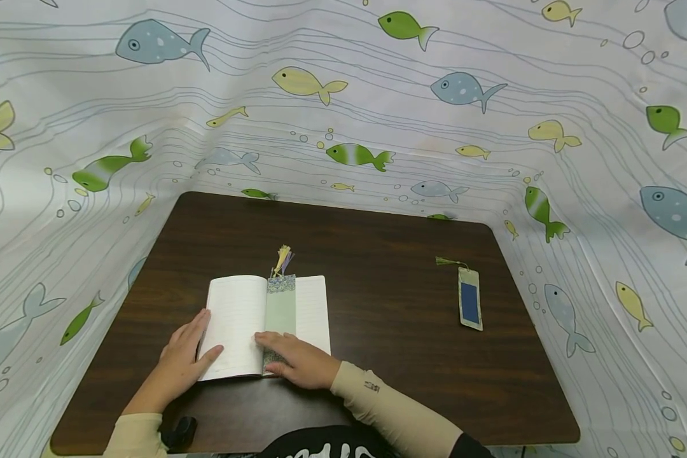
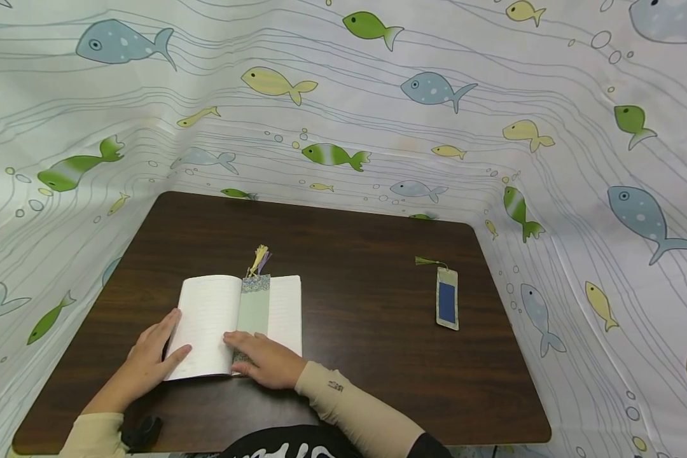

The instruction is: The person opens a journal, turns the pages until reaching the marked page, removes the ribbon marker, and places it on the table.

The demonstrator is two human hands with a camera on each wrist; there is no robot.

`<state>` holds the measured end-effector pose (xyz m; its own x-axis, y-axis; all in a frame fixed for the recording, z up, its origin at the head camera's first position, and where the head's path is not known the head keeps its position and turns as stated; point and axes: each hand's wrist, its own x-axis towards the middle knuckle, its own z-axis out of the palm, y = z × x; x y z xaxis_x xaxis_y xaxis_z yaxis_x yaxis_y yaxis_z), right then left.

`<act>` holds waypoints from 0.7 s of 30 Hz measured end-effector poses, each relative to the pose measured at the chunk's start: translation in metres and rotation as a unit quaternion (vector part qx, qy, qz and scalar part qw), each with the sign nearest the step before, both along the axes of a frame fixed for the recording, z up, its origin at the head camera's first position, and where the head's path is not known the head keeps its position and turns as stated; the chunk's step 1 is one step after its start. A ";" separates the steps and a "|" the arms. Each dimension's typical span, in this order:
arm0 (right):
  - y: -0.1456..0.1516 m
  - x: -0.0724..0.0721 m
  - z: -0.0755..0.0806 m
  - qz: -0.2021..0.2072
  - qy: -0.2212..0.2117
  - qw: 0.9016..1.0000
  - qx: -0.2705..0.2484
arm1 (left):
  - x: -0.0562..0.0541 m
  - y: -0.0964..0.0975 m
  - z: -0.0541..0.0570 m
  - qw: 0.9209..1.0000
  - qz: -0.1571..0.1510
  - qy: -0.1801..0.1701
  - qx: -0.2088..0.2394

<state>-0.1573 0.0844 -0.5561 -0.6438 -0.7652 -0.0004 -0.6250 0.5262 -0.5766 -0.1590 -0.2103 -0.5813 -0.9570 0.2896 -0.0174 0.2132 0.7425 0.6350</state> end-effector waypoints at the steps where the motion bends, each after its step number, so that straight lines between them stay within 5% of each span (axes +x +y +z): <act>1: 0.002 0.000 0.001 -0.012 0.008 1.000 -0.006 | 0.000 0.000 0.000 1.000 -0.003 0.000 -0.001; 6: 0.013 -0.006 0.000 -0.119 0.048 0.992 -0.018 | 0.001 -0.001 0.000 1.000 -0.008 -0.005 -0.006; 12: 0.023 -0.014 -0.003 -0.234 0.025 0.972 -0.016 | 0.002 0.000 0.003 1.000 -0.010 -0.003 -0.008; 21: 0.016 -0.014 -0.005 -0.212 0.003 0.976 -0.041 | 0.001 0.001 0.002 1.000 -0.010 -0.002 -0.009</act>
<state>-0.1711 0.1001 -0.5613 -0.9024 -0.4274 0.0555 -0.3654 0.6902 -0.6246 -0.1582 -0.2091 -0.5790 -0.9507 0.3091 -0.0259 0.2267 0.7495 0.6219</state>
